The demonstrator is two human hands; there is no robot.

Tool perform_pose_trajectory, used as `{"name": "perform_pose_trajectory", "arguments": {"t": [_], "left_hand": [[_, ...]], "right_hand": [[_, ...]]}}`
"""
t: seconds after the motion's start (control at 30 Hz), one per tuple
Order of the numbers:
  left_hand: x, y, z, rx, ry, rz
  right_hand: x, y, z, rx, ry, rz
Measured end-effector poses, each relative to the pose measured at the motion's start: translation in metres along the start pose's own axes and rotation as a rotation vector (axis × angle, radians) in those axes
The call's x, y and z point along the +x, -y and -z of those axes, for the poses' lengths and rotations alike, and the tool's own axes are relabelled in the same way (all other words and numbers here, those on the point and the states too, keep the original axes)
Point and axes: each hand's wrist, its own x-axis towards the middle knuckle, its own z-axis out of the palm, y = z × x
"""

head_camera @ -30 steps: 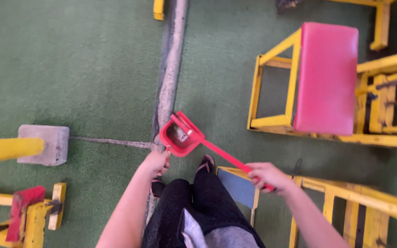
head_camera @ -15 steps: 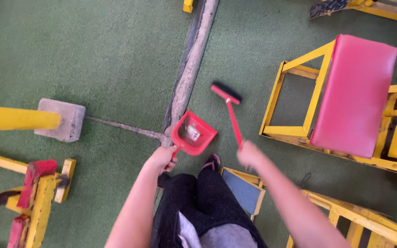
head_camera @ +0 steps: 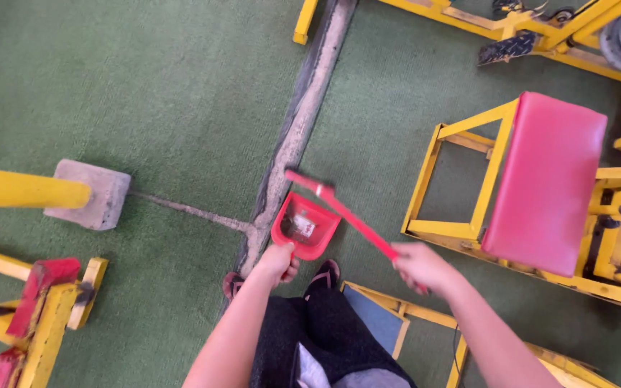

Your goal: The person is sweeping the floor of a gym weight training area using a broom and a dustpan.

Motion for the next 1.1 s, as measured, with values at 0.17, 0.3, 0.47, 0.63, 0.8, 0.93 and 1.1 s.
{"name": "perform_pose_trajectory", "arguments": {"t": [0.17,0.3,0.47,0.63,0.8,0.93,1.1], "left_hand": [[0.015,-0.003,0.013,0.036,-0.012,-0.024],[0.008,-0.018,0.019,0.063,-0.027,-0.002],[0.005,-0.013,0.02,0.12,-0.039,-0.038],[-0.013,-0.022,0.03,0.096,-0.019,-0.05],[-0.034,-0.046,0.026,0.284,0.018,-0.069],[-0.058,-0.083,-0.004,0.512,0.009,-0.132],[-0.028,-0.117,-0.017,0.677,0.016,-0.133]], "right_hand": [[0.093,0.047,-0.02,-0.247,-0.117,0.142],[0.18,0.005,-0.051,-0.585,-0.302,0.26],[0.098,-0.055,-0.085,-0.535,-0.138,0.206],[0.02,-0.122,-0.054,-0.182,0.042,0.112],[-0.054,-0.126,-0.008,0.556,0.063,-0.212],[-0.066,-0.118,0.014,0.546,-0.057,-0.179],[-0.051,-0.087,0.047,0.303,-0.239,-0.202]]}}
